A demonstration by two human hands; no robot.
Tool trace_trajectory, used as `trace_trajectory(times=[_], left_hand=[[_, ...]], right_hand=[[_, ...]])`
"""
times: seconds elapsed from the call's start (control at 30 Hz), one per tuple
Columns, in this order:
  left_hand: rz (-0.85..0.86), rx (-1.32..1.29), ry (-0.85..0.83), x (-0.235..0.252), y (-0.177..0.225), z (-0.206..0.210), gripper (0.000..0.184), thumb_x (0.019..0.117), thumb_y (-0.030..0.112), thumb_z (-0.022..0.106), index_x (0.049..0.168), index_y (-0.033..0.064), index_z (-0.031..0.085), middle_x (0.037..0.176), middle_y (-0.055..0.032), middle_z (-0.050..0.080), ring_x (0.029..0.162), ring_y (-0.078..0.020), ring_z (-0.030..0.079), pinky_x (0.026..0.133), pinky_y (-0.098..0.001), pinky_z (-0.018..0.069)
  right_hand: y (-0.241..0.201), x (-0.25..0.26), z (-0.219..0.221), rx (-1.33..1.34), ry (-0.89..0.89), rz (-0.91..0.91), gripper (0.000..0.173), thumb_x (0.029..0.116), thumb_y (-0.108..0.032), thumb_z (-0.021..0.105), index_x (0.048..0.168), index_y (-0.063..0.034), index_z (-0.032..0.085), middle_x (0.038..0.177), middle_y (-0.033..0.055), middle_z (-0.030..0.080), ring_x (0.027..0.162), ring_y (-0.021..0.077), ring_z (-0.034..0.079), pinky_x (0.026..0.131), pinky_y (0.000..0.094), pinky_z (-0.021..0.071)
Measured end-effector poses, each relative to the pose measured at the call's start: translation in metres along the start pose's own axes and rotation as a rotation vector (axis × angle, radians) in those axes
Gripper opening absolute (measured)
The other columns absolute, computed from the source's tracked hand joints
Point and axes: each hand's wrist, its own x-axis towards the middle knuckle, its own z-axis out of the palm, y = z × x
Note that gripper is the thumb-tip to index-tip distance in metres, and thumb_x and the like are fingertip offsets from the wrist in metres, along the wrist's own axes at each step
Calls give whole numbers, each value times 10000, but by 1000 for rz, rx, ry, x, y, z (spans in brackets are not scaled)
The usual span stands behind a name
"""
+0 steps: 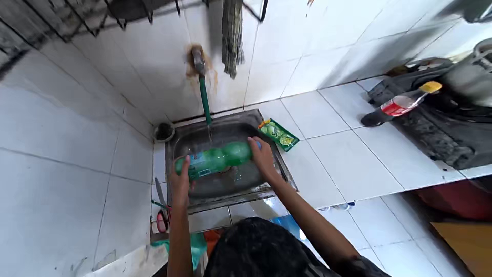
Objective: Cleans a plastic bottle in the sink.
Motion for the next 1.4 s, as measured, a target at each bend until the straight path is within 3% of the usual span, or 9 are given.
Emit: trace_trajectory(times=[0.13, 0.27, 0.33, 0.4, 0.5, 0.6, 0.8, 1.0, 1.4], left_hand=[[343, -66, -17, -8, 6, -12, 409, 961, 337, 586, 1255, 54, 567, 973, 84, 671, 688, 55, 627, 553, -138, 532], [283, -39, 39, -10, -6, -8, 396, 1008, 241, 572, 1299, -27, 556, 961, -63, 638, 656, -10, 588, 534, -173, 493], [586, -102, 6, -14, -5, -12, 416, 960, 395, 634, 1236, 84, 618, 1101, 87, 673, 929, 54, 640, 786, -153, 551], [688, -130, -19, -18, -6, -10, 423, 938, 491, 656, 1234, 189, 644, 1128, 186, 679, 983, 82, 639, 839, -140, 547], [122, -7, -16, 11, 3, 7, 441, 1078, 336, 502, 1324, -28, 540, 874, -53, 618, 597, -31, 527, 508, -195, 442], [-159, 64, -103, 33, 7, 9, 580, 1114, 474, 276, 1316, -4, 535, 727, -69, 575, 457, -85, 478, 411, -226, 419], [-199, 114, -296, 26, 2, -6, 522, 1122, 429, 225, 1519, 97, 286, 776, -41, 530, 480, -77, 465, 436, -220, 421], [-144, 103, -239, 28, 5, -12, 464, 1129, 376, 238, 1417, 38, 373, 676, 6, 558, 433, 1, 444, 401, -140, 369], [242, 99, -229, 17, 42, -15, 431, 1100, 273, 321, 1325, -50, 495, 597, 97, 498, 438, 56, 437, 422, -110, 393]], right_hand=[[-4, 3, 4, 115, 154, -365, 378, 1029, -173, 427, 790, 47, 619, 719, -24, 581, 703, -84, 544, 693, 102, 465], [7, -11, 9, 115, 101, -122, 346, 1034, -144, 452, 851, 80, 641, 729, 38, 562, 689, 50, 532, 691, 273, 465], [1, -5, 4, 221, 217, -414, 379, 1029, -206, 442, 758, -15, 626, 717, -65, 590, 715, -77, 556, 703, 129, 477], [6, -7, -3, 229, 234, -539, 477, 1096, -334, 392, 769, -64, 611, 743, -88, 622, 759, -103, 578, 742, 107, 485], [-1, 16, -3, -37, 28, -76, 396, 1066, -187, 439, 890, 97, 652, 763, 114, 592, 727, 153, 558, 727, 372, 468], [-20, 32, -10, -163, -71, 55, 366, 1061, -213, 478, 921, 75, 657, 776, 136, 587, 735, 203, 556, 722, 426, 457], [-4, 49, -17, -189, -353, 442, 531, 1106, -441, 403, 1005, 29, 627, 768, 56, 480, 597, 135, 422, 594, 329, 399], [3, 39, -13, -92, -435, 556, 527, 1104, -478, 378, 803, -79, 547, 568, -43, 397, 424, 61, 341, 447, 228, 326], [31, 16, 14, 423, -547, 759, 490, 1131, -427, 171, 830, -152, 442, 482, -84, 304, 372, 25, 284, 393, 178, 297]])
